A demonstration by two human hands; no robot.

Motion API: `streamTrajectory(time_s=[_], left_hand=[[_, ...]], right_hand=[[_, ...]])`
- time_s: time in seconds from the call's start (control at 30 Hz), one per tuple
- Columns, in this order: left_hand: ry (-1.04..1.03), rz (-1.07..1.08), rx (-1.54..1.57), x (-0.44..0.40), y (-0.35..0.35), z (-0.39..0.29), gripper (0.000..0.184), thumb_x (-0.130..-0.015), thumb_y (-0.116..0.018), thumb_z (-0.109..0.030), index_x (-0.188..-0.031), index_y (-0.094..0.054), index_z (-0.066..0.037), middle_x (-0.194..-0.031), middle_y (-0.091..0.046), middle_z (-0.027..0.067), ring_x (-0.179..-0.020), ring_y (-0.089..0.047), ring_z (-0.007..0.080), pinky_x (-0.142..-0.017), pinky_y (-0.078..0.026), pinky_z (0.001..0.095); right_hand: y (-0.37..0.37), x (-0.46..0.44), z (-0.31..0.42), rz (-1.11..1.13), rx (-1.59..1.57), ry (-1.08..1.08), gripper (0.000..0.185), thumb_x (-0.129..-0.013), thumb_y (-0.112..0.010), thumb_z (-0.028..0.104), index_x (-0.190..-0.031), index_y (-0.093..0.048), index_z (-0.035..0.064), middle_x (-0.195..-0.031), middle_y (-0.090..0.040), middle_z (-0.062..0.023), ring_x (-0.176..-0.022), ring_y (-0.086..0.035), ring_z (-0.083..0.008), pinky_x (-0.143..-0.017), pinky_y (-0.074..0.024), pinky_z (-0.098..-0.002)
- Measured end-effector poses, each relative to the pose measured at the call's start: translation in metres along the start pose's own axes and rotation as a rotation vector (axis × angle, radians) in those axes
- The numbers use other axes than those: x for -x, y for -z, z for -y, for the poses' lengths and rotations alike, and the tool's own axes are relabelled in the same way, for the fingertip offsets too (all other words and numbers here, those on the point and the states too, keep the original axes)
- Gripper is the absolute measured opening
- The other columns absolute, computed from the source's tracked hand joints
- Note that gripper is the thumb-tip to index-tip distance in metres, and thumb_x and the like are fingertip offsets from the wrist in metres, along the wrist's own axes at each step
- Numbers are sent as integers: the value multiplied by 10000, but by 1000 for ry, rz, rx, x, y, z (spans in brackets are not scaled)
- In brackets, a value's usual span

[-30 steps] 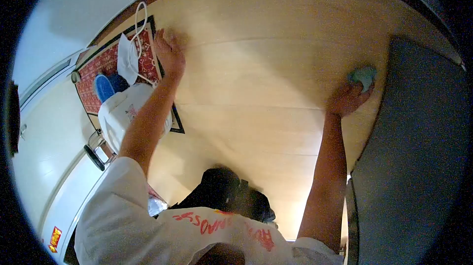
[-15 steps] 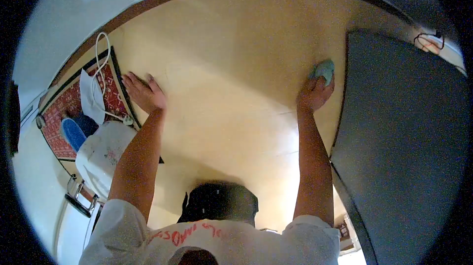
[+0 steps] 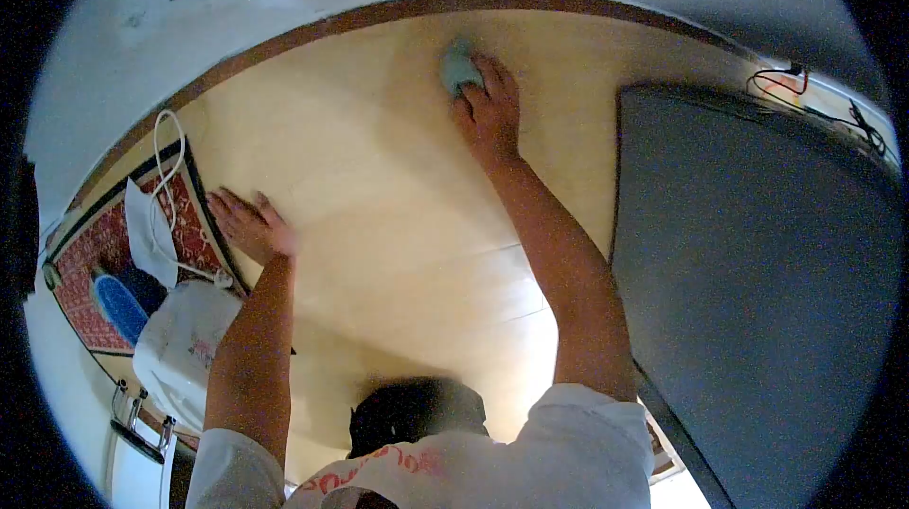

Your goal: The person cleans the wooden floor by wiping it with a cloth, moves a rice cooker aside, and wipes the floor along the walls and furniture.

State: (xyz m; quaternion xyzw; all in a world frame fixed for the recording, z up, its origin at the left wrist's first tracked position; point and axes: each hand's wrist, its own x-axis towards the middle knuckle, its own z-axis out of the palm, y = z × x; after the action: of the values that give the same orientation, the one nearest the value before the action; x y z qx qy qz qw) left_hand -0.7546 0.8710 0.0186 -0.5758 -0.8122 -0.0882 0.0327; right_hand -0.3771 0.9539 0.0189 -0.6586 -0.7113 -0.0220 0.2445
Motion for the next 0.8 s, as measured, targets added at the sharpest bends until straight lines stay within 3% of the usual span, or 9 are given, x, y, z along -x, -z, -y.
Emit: streamTrajectory(time_s=[0.13, 0.27, 0.4, 0.5, 0.6, 0.63, 0.67, 0.73, 0.8], left_hand=[[30, 29, 4, -2, 4, -3, 685, -1012, -321, -479, -1496, -252, 0, -1566, -199, 222, -1436, -226, 380, -1154, -199, 499], [45, 41, -13, -3, 5, -5, 684, -1012, -333, -474, -1494, -254, 5, -1559, -210, 233, -1428, -242, 388, -1147, -207, 508], [7, 6, 10, -1, 0, -3, 687, -1009, -346, -467, -1498, -246, 5, -1558, -216, 232, -1428, -241, 388, -1147, -205, 509], [1, 10, 1, -1, 3, -2, 680, -1007, -354, -459, -1494, -261, 6, -1555, -222, 235, -1428, -241, 390, -1147, -205, 508], [10, 4, 17, -2, 5, -6, 676, -997, -367, -452, -1489, -274, 3, -1554, -224, 236, -1427, -241, 392, -1141, -207, 517], [8, 10, 22, -2, 5, -5, 680, -990, -372, -450, -1490, -271, 1, -1555, -221, 236, -1429, -238, 393, -1136, -209, 526], [6, 13, 26, -2, 4, -5, 684, -982, -378, -447, -1490, -268, -1, -1556, -217, 236, -1430, -235, 394, -1131, -210, 535], [20, 18, 27, -1, 0, -3, 688, -979, -386, -452, -1490, -270, -6, -1556, -221, 232, -1429, -240, 390, -1128, -218, 536], [18, 22, 12, 1, 2, 1, 694, -976, -392, -458, -1490, -271, -9, -1557, -224, 228, -1430, -244, 385, -1126, -228, 535]], right_hand=[[11, 0, -98, -250, 55, -313, 136, -867, -540, 100, -888, -592, -24, -950, -589, -74, -884, -546, -267, -814, -473, -414], [32, -55, -267, -256, 156, -676, 257, -856, -582, 171, -975, -648, -47, -963, -665, -176, -830, -620, -321, -752, -488, -427], [22, -78, -322, 62, 481, -509, 304, -841, -606, 213, -983, -692, -42, -941, -709, -208, -802, -656, -338, -721, -496, -434], [-2, -44, -328, -134, 538, -482, 266, -855, -594, 223, -863, -698, -22, -806, -695, -175, -700, -630, -313, -644, -482, -439], [-45, -33, -236, -486, 365, -529, 267, -871, -559, 185, -734, -667, -17, -653, -640, -151, -558, -561, -288, -559, -446, -456], [-14, -53, -129, 5, 164, -843, 240, -859, -590, 218, -889, -680, -2, -863, -686, -146, -754, -637, -299, -672, -520, -440], [-25, -43, -81, -229, -11, -496, 269, -858, -601, 213, -1001, -669, -5, -945, -681, -131, -851, -635, -282, -761, -523, -399], [-62, -23, 0, -163, -642, -546, 332, -798, -573, 86, -1120, -628, 27, -1110, -647, -113, -934, -609, -259, -824, -514, -382], [-44, -28, 64, -27, -385, -6, 365, -692, -629, -4, -1047, -664, 76, -1213, -625, -115, -1180, -531, -321, -992, -458, -441]])
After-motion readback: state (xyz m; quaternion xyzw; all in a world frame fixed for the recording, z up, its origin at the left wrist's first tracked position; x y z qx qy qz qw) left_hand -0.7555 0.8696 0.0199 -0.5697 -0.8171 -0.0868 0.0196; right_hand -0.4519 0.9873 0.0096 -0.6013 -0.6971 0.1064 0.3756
